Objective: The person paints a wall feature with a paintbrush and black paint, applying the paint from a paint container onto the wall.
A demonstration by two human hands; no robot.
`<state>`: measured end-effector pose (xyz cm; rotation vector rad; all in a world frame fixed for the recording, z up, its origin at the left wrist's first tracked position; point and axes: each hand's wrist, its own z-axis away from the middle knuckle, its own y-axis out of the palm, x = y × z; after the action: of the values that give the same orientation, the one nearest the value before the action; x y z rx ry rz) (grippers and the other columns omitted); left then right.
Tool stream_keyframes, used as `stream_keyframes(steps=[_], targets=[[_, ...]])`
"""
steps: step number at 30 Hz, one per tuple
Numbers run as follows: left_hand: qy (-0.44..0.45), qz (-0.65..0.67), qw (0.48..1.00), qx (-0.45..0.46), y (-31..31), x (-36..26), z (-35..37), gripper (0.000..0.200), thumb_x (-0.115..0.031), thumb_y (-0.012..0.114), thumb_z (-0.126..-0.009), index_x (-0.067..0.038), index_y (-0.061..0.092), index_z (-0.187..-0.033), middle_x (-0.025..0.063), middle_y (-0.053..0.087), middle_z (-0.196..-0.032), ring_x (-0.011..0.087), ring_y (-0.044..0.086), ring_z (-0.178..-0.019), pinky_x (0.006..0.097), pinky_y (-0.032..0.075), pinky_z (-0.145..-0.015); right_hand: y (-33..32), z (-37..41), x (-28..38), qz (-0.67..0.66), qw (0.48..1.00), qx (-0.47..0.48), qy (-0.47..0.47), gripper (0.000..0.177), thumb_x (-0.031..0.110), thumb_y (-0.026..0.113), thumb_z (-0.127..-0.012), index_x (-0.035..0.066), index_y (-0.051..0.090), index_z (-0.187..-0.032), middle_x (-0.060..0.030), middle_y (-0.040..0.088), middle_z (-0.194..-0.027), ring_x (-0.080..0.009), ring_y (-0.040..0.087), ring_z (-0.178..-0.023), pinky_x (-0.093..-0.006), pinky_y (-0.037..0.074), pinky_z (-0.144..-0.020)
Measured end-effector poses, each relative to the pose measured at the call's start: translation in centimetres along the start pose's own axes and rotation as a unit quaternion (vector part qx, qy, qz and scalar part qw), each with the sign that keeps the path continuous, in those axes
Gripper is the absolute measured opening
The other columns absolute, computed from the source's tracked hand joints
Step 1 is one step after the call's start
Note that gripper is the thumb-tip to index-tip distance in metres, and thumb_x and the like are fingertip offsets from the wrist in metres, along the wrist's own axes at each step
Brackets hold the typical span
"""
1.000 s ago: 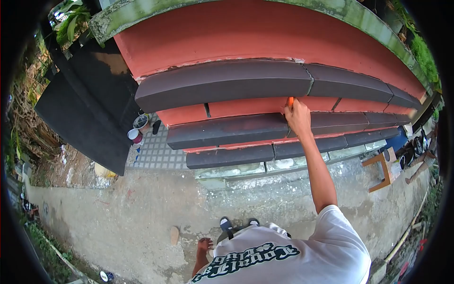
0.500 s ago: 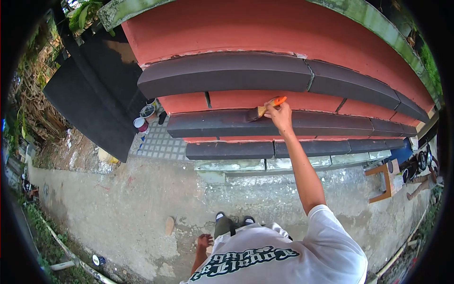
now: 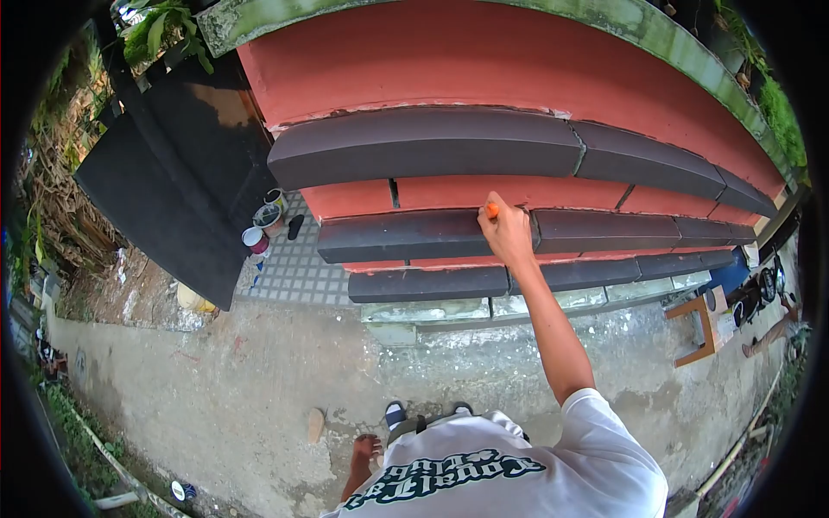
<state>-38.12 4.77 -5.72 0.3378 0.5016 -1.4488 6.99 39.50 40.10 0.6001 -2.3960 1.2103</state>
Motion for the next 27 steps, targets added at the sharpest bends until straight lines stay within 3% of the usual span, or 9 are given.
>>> stream_keyframes(steps=[3,4,7,11,13,15,21,25,27], targets=[[0.038,0.01,0.999,-0.011,-2.2,-3.1,-0.6,0.026,-0.022,0.051,-0.097,-0.006,0.063,-0.114,0.0121,0.071,-0.1,0.0269,0.07,-0.079,0.0439,0.053,-0.068,3.8,-1.8,1.2,-0.177,0.979,0.045,0.092,0.021,0.019,0.066,-0.091,-0.001,0.062,-0.095,-0.0161,0.072,-0.079,-0.026,0.074,-0.071,-0.0352,0.059,-0.059],[0.039,-0.006,0.999,-0.011,-3.1,-4.2,-0.9,0.026,-0.023,0.051,-0.097,-0.007,0.063,-0.113,0.0111,0.071,-0.1,0.0263,0.07,-0.079,0.0437,0.053,-0.07,4.9,-2.0,1.8,-0.331,0.93,0.042,0.155,0.027,0.017,0.067,-0.091,-0.009,0.062,-0.099,-0.0171,0.072,-0.086,-0.0198,0.075,-0.077,-0.0292,0.062,-0.06],[0.046,-0.026,0.999,-0.01,-5.2,-6.3,-1.4,0.024,-0.024,0.052,-0.097,-0.007,0.063,-0.111,0.0104,0.071,-0.1,0.0256,0.07,-0.08,0.0432,0.053,-0.07,6.5,-2.1,1.3,-0.364,0.907,0.023,0.209,0.027,0.015,0.069,-0.09,-0.01,0.065,-0.097,-0.0183,0.072,-0.086,-0.0224,0.075,-0.075,-0.0293,0.063,-0.06],[0.037,-0.009,0.999,-0.001,-7.8,-6.5,-2.9,0.026,-0.024,0.052,-0.097,-0.007,0.064,-0.112,0.011,0.071,-0.1,0.0254,0.07,-0.08,0.0418,0.053,-0.068,3.0,-3.2,-1.5,-0.206,0.953,0.005,0.223,0.025,0.016,0.068,-0.088,-0.008,0.066,-0.095,-0.0184,0.073,-0.082,-0.0221,0.075,-0.073,-0.031,0.061,-0.056],[0.03,0.001,1.0,0.011,-9.2,-5.3,-3.7,0.027,-0.024,0.052,-0.097,-0.007,0.064,-0.114,0.0115,0.071,-0.101,0.0255,0.069,-0.079,0.0412,0.052,-0.066,0.7,-3.7,-1.9,0.087,0.987,-0.032,0.134,0.026,0.025,0.068,-0.085,0.0,0.068,-0.089,-0.0211,0.071,-0.079,-0.0379,0.072,-0.074,-0.0449,0.057,-0.067],[0.004,-0.012,1.0,0.016,-10.2,-4.4,-4.3,0.028,-0.024,0.052,-0.096,-0.007,0.063,-0.116,0.0124,0.071,-0.102,0.0261,0.069,-0.078,0.0409,0.052,-0.065,-0.6,-3.2,-0.6,0.23,0.969,-0.039,0.08,0.02,0.021,0.067,-0.084,0.004,0.068,-0.095,-0.021,0.07,-0.078,-0.0435,0.069,-0.077,-0.0505,0.056,-0.069],[-0.051,-0.051,0.997,0.037,-12.5,-4.3,-3.9,0.035,-0.026,0.05,-0.096,-0.006,0.061,-0.122,0.0125,0.069,-0.111,0.0281,0.067,-0.095,0.0441,0.052,-0.081,5.5,-2.3,5.0,0.196,0.978,0.031,-0.066,0.024,0.019,0.065,-0.086,0.007,0.06,-0.105,-0.0213,0.067,-0.073,-0.0455,0.066,-0.076,-0.0547,0.052,-0.068],[-0.04,-0.061,0.997,0.038,-14.2,-5.2,-4.9,0.034,-0.026,0.05,-0.096,-0.007,0.06,-0.122,0.0126,0.068,-0.113,0.0287,0.067,-0.097,0.0437,0.052,-0.083,9.5,-3.2,12.1,0.06,0.997,0.038,-0.008,0.017,0.016,0.063,-0.084,0.003,0.064,-0.095,-0.0246,0.065,-0.073,-0.046,0.065,-0.073,-0.0503,0.054,-0.068],[-0.034,-0.04,0.998,0.04,-15.0,-5.9,-6.0,0.031,-0.026,0.052,-0.095,-0.008,0.061,-0.119,0.0123,0.069,-0.107,0.0274,0.067,-0.088,0.042,0.05,-0.074,10.5,-3.3,14.2,-0.082,0.994,0.057,0.048,0.019,0.015,0.063,-0.088,-0.004,0.065,-0.091,-0.0205,0.07,-0.08,-0.0344,0.071,-0.072,-0.039,0.058,-0.063]])
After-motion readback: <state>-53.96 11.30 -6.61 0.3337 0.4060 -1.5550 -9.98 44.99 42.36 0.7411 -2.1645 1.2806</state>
